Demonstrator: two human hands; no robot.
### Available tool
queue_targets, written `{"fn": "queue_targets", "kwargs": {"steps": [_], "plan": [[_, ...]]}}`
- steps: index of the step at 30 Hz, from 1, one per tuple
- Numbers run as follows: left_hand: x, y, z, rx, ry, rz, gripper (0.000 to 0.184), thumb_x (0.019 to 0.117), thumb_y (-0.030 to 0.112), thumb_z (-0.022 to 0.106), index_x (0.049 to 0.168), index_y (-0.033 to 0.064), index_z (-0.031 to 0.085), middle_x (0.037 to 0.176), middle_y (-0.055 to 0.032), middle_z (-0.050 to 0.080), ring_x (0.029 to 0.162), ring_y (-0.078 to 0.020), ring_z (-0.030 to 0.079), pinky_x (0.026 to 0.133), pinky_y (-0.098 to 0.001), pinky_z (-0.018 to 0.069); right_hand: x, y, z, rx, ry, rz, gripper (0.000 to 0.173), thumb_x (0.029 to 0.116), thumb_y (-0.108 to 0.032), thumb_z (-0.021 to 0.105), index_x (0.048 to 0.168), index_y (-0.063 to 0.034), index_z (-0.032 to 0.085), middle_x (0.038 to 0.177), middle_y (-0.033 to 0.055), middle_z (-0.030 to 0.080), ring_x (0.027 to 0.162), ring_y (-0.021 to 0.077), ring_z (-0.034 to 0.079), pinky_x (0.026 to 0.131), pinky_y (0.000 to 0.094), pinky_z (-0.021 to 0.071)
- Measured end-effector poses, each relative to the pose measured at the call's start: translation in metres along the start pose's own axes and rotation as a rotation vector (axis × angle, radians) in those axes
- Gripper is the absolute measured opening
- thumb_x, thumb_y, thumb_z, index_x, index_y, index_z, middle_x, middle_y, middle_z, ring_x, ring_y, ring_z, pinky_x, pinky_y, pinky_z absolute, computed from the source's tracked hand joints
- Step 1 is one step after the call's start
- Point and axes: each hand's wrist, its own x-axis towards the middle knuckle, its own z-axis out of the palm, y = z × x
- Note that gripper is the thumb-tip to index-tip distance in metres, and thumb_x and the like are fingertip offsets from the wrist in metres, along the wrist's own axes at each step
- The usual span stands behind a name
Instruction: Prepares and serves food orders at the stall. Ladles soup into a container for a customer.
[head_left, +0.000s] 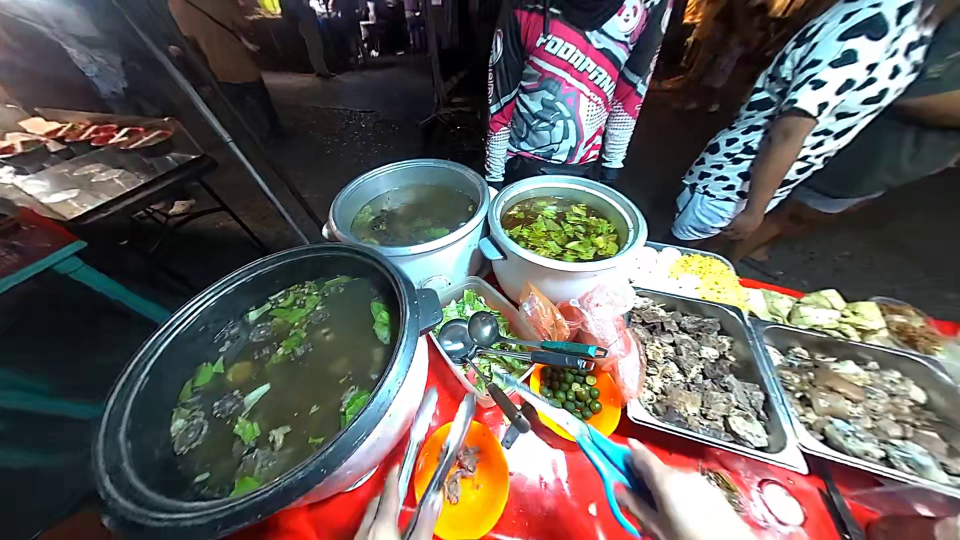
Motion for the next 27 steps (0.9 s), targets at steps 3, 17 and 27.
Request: {"fn": "queue_targets", "kwargs": {"steps": [3,17,27], "plan": [[0.081,0.060,0.007,0.111,-0.092,-0.052,0.080,0.0980,0.059,0.056,0.150,-0.0011,0.046,0.134,-0.0263,0.061,0.121,-0.0420,0.063,0.101,-0.0598,0.0485,0.084,-0.040,0.004,-0.077,-0.004,0.184,0.041,0.0974,-0.024,0.066,0.128,0.0033,0.060,0.115,0.0253,0.069,0.110,0.0420,0.067,0.094,0.0581,0.0528],[0.260,0.206,0.073,-0.236,-0.144,0.176,0.073,0.0938,0.049,0.070,0.145,0.0005,0.052,0.125,-0.0232,0.068,0.120,-0.0382,0.064,0.105,-0.0561,0.0481,0.247,-0.052,-0.012,0.003,0.144,0.185,0.036,0.1063,-0.019,0.044,0.134,-0.0053,0.062,0.129,0.0210,0.067,0.121,0.0381,0.064,0.098,0.0584,0.0522],[0.296,0.208,0.092,-0.134,-0.214,0.249,0.023,0.0970,0.023,0.063,0.111,0.0106,0.076,0.112,-0.0118,0.074,0.111,-0.0270,0.068,0.099,-0.0511,0.0503,0.301,-0.046,-0.008,0.083,0.001,0.290,0.042,0.1024,-0.033,0.057,0.130,-0.0014,0.064,0.136,0.0217,0.063,0.128,0.0384,0.060,0.102,0.0600,0.0492]]}}
